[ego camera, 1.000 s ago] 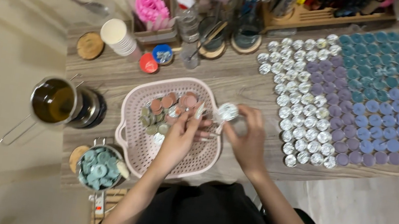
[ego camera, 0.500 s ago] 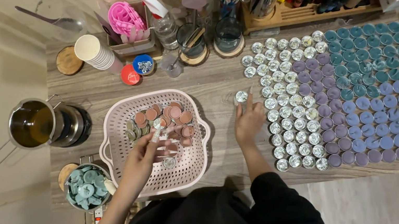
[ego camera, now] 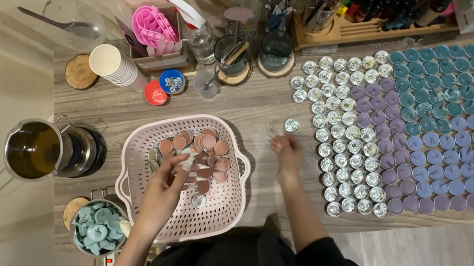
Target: The person sorts wax discs from a basket and a bowl, places them into small metal tins, and uses a stick to press the wax into the tins at a workbench.
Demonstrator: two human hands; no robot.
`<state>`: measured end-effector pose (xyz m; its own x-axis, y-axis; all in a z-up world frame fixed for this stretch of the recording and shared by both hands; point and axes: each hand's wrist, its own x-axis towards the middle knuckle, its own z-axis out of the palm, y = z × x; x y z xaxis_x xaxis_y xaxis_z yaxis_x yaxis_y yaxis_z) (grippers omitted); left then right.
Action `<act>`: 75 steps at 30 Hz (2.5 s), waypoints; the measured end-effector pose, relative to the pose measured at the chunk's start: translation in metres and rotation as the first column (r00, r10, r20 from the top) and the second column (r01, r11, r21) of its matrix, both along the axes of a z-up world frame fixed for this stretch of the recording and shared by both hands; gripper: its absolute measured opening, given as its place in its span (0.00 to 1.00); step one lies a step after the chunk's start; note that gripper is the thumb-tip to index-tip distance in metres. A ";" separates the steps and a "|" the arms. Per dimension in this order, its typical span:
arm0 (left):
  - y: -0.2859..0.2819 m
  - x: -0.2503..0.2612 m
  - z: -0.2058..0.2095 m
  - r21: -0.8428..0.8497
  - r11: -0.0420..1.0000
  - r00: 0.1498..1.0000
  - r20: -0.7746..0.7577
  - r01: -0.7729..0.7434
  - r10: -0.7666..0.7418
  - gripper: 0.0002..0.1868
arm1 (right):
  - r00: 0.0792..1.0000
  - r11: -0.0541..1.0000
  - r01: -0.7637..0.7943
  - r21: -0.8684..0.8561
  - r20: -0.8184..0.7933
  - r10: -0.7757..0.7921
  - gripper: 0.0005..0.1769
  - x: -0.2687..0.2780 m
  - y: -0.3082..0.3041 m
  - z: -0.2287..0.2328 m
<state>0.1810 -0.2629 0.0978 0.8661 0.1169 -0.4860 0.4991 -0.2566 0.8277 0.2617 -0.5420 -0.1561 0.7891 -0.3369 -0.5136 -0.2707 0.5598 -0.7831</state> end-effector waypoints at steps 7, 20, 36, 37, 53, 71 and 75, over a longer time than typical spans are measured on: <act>0.000 0.005 -0.003 0.012 0.999 0.999 -0.002 0.039 -0.039 0.24 | 0.984 0.984 -0.173 0.049 -0.041 0.175 0.11 0.029 -0.030 0.007; -0.014 0.012 0.009 0.127 0.986 0.994 -0.033 0.111 -0.108 0.24 | 0.993 0.990 -0.118 0.077 -0.018 0.120 0.15 0.046 -0.015 0.019; -0.022 0.007 0.043 0.301 0.943 0.989 -0.017 0.145 -0.146 0.24 | 0.996 0.999 0.047 0.017 0.075 -0.048 0.06 0.045 -0.016 0.008; -0.019 0.006 0.045 0.312 0.939 0.989 -0.026 0.148 -0.148 0.23 | 0.997 0.999 0.033 0.021 0.074 -0.034 0.06 0.045 -0.016 0.006; 0.089 -0.096 0.036 0.572 0.791 0.943 -0.088 -0.216 0.320 0.19 | 0.823 0.662 -0.216 -0.717 0.231 0.518 0.33 -0.025 0.040 0.148; 0.100 -0.165 0.032 0.523 0.748 0.912 0.200 -0.409 0.359 0.25 | 0.366 -0.138 -0.721 -0.679 -0.542 0.757 0.27 -0.052 0.168 0.172; 0.106 -0.184 0.029 0.569 0.716 0.898 0.097 -0.404 0.430 0.18 | 0.397 -0.184 -0.595 -0.782 -0.485 0.779 0.29 -0.046 0.180 0.162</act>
